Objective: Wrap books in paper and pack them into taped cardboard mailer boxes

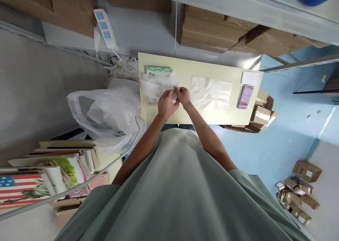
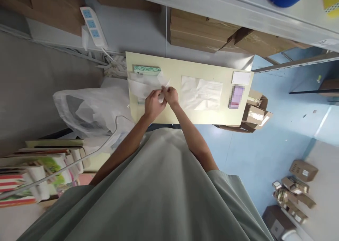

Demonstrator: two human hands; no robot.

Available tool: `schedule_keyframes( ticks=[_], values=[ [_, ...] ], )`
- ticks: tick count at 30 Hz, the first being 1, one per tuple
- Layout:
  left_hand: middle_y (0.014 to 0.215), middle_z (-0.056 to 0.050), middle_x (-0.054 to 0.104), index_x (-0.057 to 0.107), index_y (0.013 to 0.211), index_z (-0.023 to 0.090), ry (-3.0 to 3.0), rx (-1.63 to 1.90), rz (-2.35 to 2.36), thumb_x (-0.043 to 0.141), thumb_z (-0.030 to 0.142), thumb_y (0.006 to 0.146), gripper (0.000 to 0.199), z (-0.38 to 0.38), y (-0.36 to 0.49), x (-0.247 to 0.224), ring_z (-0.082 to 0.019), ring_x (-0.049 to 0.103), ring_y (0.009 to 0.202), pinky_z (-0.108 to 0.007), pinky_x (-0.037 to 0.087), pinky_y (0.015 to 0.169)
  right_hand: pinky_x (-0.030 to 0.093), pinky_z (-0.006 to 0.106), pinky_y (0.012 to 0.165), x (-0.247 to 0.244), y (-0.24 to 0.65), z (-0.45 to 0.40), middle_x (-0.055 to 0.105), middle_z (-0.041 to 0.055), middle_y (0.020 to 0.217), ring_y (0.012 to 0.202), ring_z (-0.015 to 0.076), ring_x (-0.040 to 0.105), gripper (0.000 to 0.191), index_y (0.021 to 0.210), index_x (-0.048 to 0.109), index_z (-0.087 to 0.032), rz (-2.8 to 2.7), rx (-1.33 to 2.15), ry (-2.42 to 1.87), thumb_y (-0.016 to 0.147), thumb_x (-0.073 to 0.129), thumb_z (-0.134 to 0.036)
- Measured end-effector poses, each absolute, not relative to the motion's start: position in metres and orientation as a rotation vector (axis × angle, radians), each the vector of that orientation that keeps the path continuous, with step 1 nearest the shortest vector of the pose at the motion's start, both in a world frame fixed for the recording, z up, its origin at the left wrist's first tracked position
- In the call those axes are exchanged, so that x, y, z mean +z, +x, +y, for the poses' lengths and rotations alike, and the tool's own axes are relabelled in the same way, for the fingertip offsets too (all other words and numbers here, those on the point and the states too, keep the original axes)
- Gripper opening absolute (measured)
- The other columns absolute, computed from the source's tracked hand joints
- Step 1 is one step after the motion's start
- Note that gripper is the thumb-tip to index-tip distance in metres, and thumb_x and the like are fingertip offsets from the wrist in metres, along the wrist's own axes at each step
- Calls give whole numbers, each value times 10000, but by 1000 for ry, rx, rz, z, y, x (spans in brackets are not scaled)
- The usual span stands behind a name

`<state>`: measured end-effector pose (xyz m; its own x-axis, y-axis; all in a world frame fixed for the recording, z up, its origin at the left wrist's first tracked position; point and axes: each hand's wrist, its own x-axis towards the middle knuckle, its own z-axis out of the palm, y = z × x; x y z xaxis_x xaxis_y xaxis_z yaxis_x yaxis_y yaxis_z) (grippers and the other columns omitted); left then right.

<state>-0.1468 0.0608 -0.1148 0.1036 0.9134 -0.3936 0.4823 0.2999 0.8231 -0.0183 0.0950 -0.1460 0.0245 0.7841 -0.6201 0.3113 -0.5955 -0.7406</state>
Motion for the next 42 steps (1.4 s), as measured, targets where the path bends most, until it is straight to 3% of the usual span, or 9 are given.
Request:
schedule_keyframes(
  ticks=[7,11,15,21,24,27,31,35,42],
  values=[
    [1722,-237,439,470,1637,171,1206,780,1988,771,473,980,784,73,-217,-137,-384,326,1688,-508,404,1316,412,302,650,-138,5,81,366,-31,768,745,173,428,561,812,421,-287,-1113,1491,-1795,1012,635,-766],
    [1199,-140,760,705,1272,187,1027,769,1956,856,541,908,530,93,-240,-154,-330,693,1295,-371,588,1034,427,310,674,-124,16,71,380,-21,791,758,177,438,597,821,444,-283,-1155,1469,-1746,992,618,-828],
    [965,-46,761,737,1065,195,929,784,1802,863,472,872,361,94,-238,-145,-228,717,1011,-264,568,861,471,322,700,-121,23,67,438,-5,808,788,190,496,618,855,480,-280,-1129,1394,-1813,997,555,-876],
    [1227,-93,773,718,1283,199,854,886,1661,925,441,796,583,77,-230,-120,-255,728,1129,-288,591,925,599,473,987,-120,30,64,656,127,1118,1165,313,660,588,1347,629,-235,-1436,1090,-2040,1142,355,-714],
    [1389,-137,730,674,1400,212,887,943,1634,946,482,807,706,69,-219,-110,-292,720,1220,-309,606,944,520,581,1198,-103,20,57,586,198,1501,1499,375,524,609,1611,510,-245,-1850,832,-1999,1150,437,-636],
    [1439,-141,710,653,1435,240,996,988,1589,912,533,860,696,59,-200,-94,-287,727,1239,-341,631,977,504,589,1246,-86,1,48,557,185,1615,1562,378,486,633,1637,511,-255,-2107,776,-1755,1121,564,-619],
    [1558,-148,631,588,1521,295,1203,1091,1535,782,656,974,683,42,-172,-75,-296,705,1343,-412,622,1091,600,500,1121,-84,-14,41,722,181,1406,1331,340,676,464,1391,684,-210,-1959,862,-1690,1140,565,-582],
    [1756,-159,438,423,1678,330,1324,1111,1598,509,729,1104,705,37,-160,-93,-328,505,1604,-481,503,1264,664,387,894,-96,0,45,784,91,1086,990,252,763,539,1198,723,-225,-1485,1006,-1786,1085,574,-730],
    [1860,-232,257,448,1704,130,1671,420,1588,447,664,1119,792,43,-154,-162,-385,137,1765,-584,159,1430,657,336,762,-118,105,39,769,43,890,895,214,749,582,973,709,-211,-813,1041,-1808,905,732,-788]
  ],
)
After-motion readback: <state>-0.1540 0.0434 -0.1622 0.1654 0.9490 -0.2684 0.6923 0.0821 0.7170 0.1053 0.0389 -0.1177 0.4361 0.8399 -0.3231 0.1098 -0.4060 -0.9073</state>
